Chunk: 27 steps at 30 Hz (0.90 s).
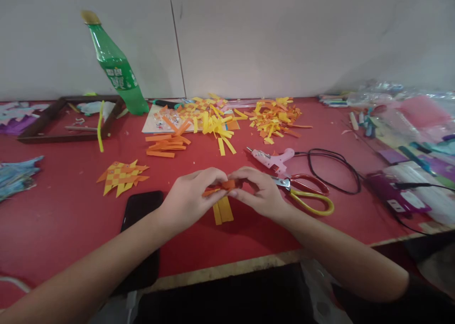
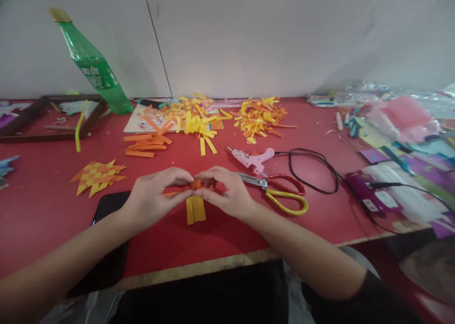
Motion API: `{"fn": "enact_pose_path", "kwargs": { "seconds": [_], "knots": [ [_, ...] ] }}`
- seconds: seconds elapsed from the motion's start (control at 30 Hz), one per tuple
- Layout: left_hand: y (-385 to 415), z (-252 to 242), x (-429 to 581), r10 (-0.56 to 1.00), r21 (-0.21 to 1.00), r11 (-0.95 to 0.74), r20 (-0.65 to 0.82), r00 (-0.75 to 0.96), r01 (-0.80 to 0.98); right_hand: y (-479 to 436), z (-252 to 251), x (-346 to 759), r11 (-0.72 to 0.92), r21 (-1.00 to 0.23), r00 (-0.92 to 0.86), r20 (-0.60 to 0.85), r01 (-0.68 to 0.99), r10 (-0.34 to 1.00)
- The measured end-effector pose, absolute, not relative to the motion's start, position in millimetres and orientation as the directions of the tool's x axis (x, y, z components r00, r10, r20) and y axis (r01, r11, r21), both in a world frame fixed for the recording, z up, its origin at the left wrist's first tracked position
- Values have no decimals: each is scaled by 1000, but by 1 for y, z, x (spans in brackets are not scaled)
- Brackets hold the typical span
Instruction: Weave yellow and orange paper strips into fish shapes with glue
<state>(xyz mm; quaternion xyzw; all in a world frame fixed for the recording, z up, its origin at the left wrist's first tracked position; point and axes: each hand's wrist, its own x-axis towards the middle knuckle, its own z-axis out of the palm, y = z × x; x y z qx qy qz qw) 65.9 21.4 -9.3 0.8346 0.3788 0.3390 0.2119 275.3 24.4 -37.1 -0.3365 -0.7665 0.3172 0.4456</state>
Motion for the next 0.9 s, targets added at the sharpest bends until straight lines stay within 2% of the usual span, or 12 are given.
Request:
{"fn": "enact_pose_path", "kwargs": {
  "seconds": [0.1, 0.23, 0.43, 0.63, 0.77, 0.9],
  "knots": [
    [19, -9, 65, 791, 613, -606, 393, 470, 507, 25, -38, 277, 576, -793, -374, 482, 197, 792],
    [16, -8, 65, 747, 536, -664, 449, 490, 520, 25, -42, 279, 562, -815, -389, 478, 139, 788],
    [17, -9, 63, 691, 539, -719, 482, 539, 439, 21, -39, 277, 458, -888, -472, 387, 41, 792],
    [16, -9, 65, 656, 601, -723, 445, 610, 339, 17, -35, 276, 212, -977, -537, 174, 9, 825],
    [18, -8, 62, 681, 673, -676, 417, 602, 300, 20, -37, 277, 188, -982, -522, 149, 21, 840],
    [19, -5, 54, 758, 799, -514, 253, 601, 311, 24, -38, 279, 180, -983, -472, 141, 38, 870]
  ]
}}
